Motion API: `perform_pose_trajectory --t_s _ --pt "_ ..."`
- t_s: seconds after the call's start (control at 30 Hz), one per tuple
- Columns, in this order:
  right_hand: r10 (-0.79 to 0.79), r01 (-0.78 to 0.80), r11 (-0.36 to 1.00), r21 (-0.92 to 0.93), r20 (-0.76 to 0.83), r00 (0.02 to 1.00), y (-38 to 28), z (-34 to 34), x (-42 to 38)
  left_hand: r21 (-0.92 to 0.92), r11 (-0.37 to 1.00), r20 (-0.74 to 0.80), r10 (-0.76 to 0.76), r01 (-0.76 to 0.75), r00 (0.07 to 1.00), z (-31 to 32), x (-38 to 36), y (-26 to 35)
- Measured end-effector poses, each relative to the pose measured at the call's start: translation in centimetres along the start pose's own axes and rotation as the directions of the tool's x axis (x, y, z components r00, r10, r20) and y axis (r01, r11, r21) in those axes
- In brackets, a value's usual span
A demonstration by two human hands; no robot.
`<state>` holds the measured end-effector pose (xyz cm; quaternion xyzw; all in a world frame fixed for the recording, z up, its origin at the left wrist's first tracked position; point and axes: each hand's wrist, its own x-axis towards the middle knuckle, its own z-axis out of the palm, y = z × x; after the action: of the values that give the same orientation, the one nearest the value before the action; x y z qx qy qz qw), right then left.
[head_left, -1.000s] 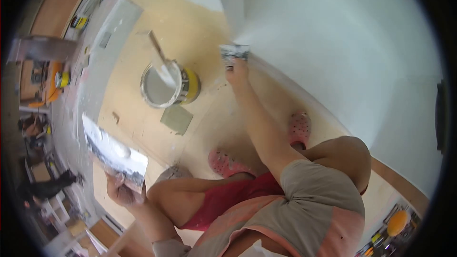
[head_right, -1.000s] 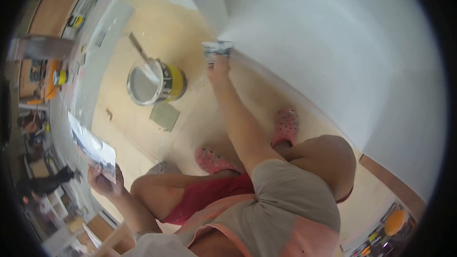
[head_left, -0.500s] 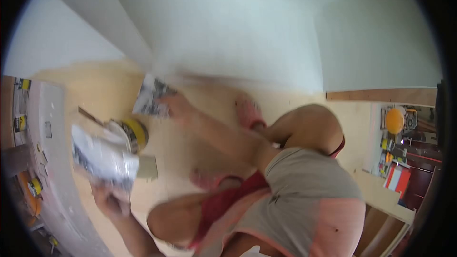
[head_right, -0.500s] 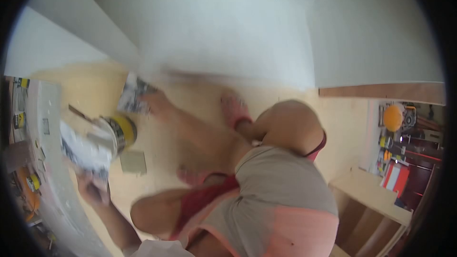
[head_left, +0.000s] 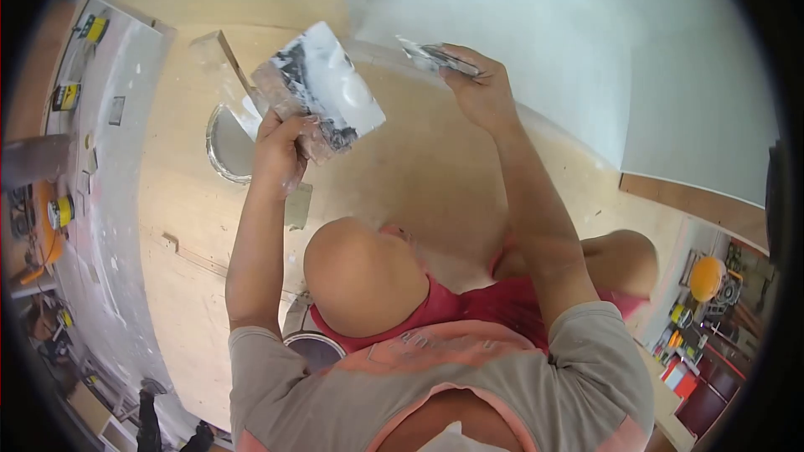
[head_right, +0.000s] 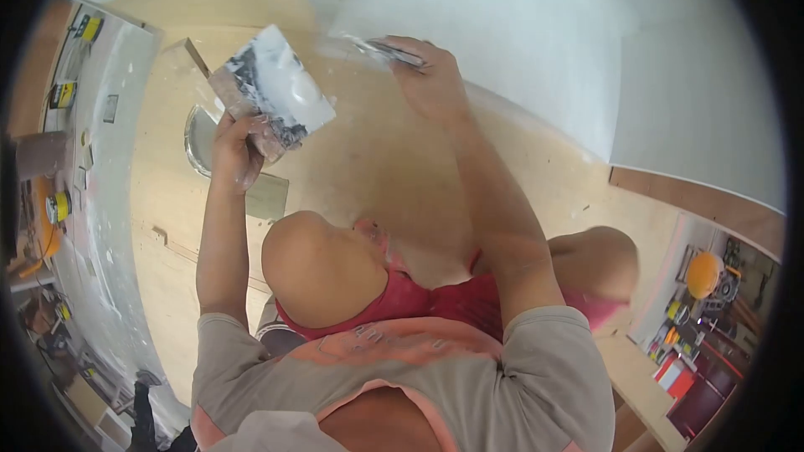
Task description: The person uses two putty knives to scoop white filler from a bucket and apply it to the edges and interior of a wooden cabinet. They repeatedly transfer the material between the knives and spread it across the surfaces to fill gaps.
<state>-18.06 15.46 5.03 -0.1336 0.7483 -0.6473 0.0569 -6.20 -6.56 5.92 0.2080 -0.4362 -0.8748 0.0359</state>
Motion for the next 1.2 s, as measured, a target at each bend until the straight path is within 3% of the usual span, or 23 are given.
perform_pose_trajectory --t_s 0.03,0.1,0.17,0.2,0.33,0.47,0.53,0.57,0.6,0.63,0.67,0.7,0.73,0.77,0.87,0.93,1.0,1.03,1.07,1.1,1.13,1.17,1.2 --pt "-0.195 0.207 0.959 -0.194 0.081 0.978 -1.9 -0.5 0.6 -0.004 1.000 0.007 0.026 -0.026 1.000 0.8 -0.3 0.4" --pt "-0.525 0.644 0.656 -0.395 0.374 0.764 -5.7 -0.6 1.5 0.160 0.987 -0.056 -0.023 0.032 0.998 2.9 -1.4 1.3" --pt "-0.617 0.777 0.485 -0.401 0.473 0.629 -6.8 0.4 1.6 0.243 0.970 0.027 -0.020 0.013 0.999 1.9 -1.5 1.0" --pt "-0.592 0.753 0.497 -0.431 0.466 0.658 -7.0 0.7 0.8 0.297 0.954 0.101 -0.004 -0.026 0.995 2.0 -0.9 0.9" --pt "-0.554 0.654 0.564 -0.504 0.357 0.752 -7.1 -0.8 -1.7 0.356 0.928 0.027 0.110 -0.113 0.994 6.5 -2.6 2.2" --pt "-0.562 0.651 0.602 -0.463 0.333 0.757 -6.5 -3.3 -5.1 0.401 0.895 0.003 0.213 -0.196 0.977 9.1 -3.2 2.1" --pt "-0.454 0.613 0.632 -0.474 0.415 0.789 -6.3 -5.5 -6.5 0.391 0.868 0.056 0.309 -0.306 0.949 8.5 -2.1 2.6" --pt "-0.454 0.601 0.636 -0.484 0.395 0.799 -5.6 -6.2 -6.7 0.319 0.901 0.062 0.290 -0.294 0.955 8.0 -1.6 3.5" --pt "-0.520 0.576 0.762 -0.295 0.251 0.816 -4.7 -7.0 -6.8 0.176 0.944 -0.081 0.297 -0.280 0.951 12.0 -3.2 3.7" --pt "-0.550 0.557 0.826 -0.082 0.093 0.830 -3.8 -7.8 -7.0 0.122 0.959 -0.015 0.258 -0.255 0.966 12.2 -2.8 3.7" --pt "-0.550 0.555 0.826 -0.096 0.077 0.832 -4.3 -8.5 -7.1 0.065 0.972 0.048 0.225 -0.228 0.973 12.1 -2.3 3.9" --pt "-0.625 0.621 0.780 -0.072 -0.055 0.779 -5.4 -9.1 -7.1 0.066 0.973 0.063 0.219 -0.223 0.974 11.8 -1.4 3.1" --pt "-0.683 0.687 0.725 -0.057 -0.186 0.706 -6.0 -9.4 -7.1 -0.026 0.997 0.224 0.076 -0.072 0.972 11.1 -0.3 1.6" --pt "-0.686 0.687 0.723 -0.071 -0.196 0.701 -6.2 -9.4 -7.2 -0.091 0.991 0.392 -0.053 0.096 0.919 11.9 0.1 0.7" --pt "-0.798 0.759 0.599 -0.253 -0.108 0.593 -5.8 -10.9 -7.8 -0.128 0.985 0.430 -0.050 0.116 0.901 14.5 -0.6 -0.8" --pt "-0.619 0.583 0.690 -0.429 0.068 0.783 -2.9 -14.0 -8.7 -0.170 0.985 0.480 0.052 0.035 0.876 13.9 -0.2 -0.6" --pt "-0.307 0.238 0.928 -0.287 -0.223 0.925 5.0 -16.4 -9.6 -0.254 0.965 0.632 0.117 0.062 0.766 14.3 -0.3 0.5" --pt "-0.219 0.130 0.966 -0.224 -0.435 0.873 8.8 -18.4 -10.2 -0.250 0.966 0.633 0.112 0.065 0.766 14.5 -0.6 1.1" --pt "0.014 0.143 0.970 0.197 -0.630 0.777 12.7 -21.5 -10.7 -0.248 0.963 0.649 0.084 0.106 0.756 14.6 -1.0 1.9" --pt "0.246 0.163 0.899 0.407 -0.776 0.581 14.0 -24.2 -12.1 -0.241 0.960 0.665 0.054 0.146 0.745 14.7 -1.5 2.9" --pt "0.164 0.002 0.984 0.179 -0.906 0.390 21.9 -27.9 -13.7 -0.202 0.966 0.691 0.022 0.164 0.723 14.4 -1.8 4.0" --pt "0.459 0.341 0.796 0.501 -0.866 0.200 21.9 -31.0 -14.5 -0.204 0.966 0.694 0.030 0.157 0.720 14.7 -2.5 4.8" --pt "0.525 0.255 0.814 0.522 -0.849 0.061 22.3 -33.4 -15.4 -0.210 0.966 0.694 0.041 0.148 0.719 14.8 -3.2 5.5"
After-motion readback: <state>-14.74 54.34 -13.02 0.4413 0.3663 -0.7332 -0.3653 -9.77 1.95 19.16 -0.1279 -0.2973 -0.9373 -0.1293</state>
